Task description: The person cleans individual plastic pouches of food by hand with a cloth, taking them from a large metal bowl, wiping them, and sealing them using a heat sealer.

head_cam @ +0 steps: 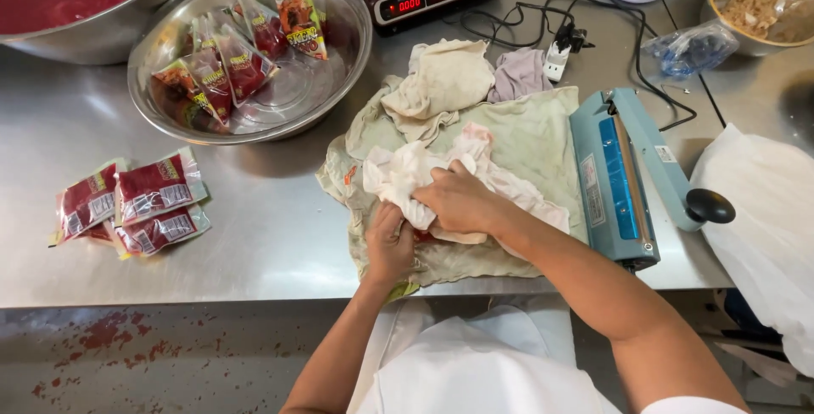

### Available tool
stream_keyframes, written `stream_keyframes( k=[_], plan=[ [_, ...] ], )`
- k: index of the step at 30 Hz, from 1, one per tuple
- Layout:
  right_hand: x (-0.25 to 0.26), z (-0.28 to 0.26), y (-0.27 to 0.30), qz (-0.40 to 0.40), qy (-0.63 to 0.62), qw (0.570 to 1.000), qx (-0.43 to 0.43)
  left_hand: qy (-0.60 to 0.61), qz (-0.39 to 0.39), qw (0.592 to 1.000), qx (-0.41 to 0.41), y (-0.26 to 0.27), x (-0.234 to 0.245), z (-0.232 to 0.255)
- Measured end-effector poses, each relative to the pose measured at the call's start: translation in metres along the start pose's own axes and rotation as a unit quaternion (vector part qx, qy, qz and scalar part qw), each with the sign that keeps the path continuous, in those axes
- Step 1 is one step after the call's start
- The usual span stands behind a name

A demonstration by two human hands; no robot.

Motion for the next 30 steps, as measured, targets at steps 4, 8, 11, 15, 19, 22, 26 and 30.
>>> stream_keyframes(
  k=[4,8,11,15,19,22,26,30],
  plan=[
    [0.040,-0.009,0.021,0.016,0.031,0.999,0.025,-0.005,0.008,0.999,-0.032,-0.012,0.003,0.028],
    [0.046,0.061,0.041,-0.002,0.129,0.988,-0.081,-0.005,0.033,0.999,-0.022,-0.022,0.028,0.031],
    [0.063,0.133,0.061,0.036,0.168,0.963,-0.208,-0.021,0.025,0.999,0.001,-0.015,0.033,0.008],
    [0.143,0.052,0.074,0.140,0.106,0.951,-0.255,0.009,0.005,1.000,0.000,-0.013,0.037,0.012],
    [0.138,-0.030,0.035,0.074,-0.018,0.995,-0.062,-0.005,-0.006,1.000,-0.002,-0.009,0.039,0.015],
    [0.111,-0.043,0.008,-0.024,-0.132,0.991,0.017,0.004,-0.015,1.000,-0.005,-0.017,0.041,0.025],
    [0.084,-0.026,0.006,-0.054,-0.102,0.993,0.009,0.044,-0.007,0.998,0.053,-0.013,0.043,0.009],
    [0.101,-0.031,0.040,0.109,-0.070,0.992,-0.012,0.253,0.001,0.952,0.173,-0.020,0.019,-0.015]
  ],
)
Point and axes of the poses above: each hand's wrist, its own y-axis away from the middle knuckle, its own x-axis out of the back of the hand, z = x × y, the point moved 4 cm from there along -y, towards the middle knuckle, and after that the axes turned 3 degrees about -x, right-handed, at the moved point
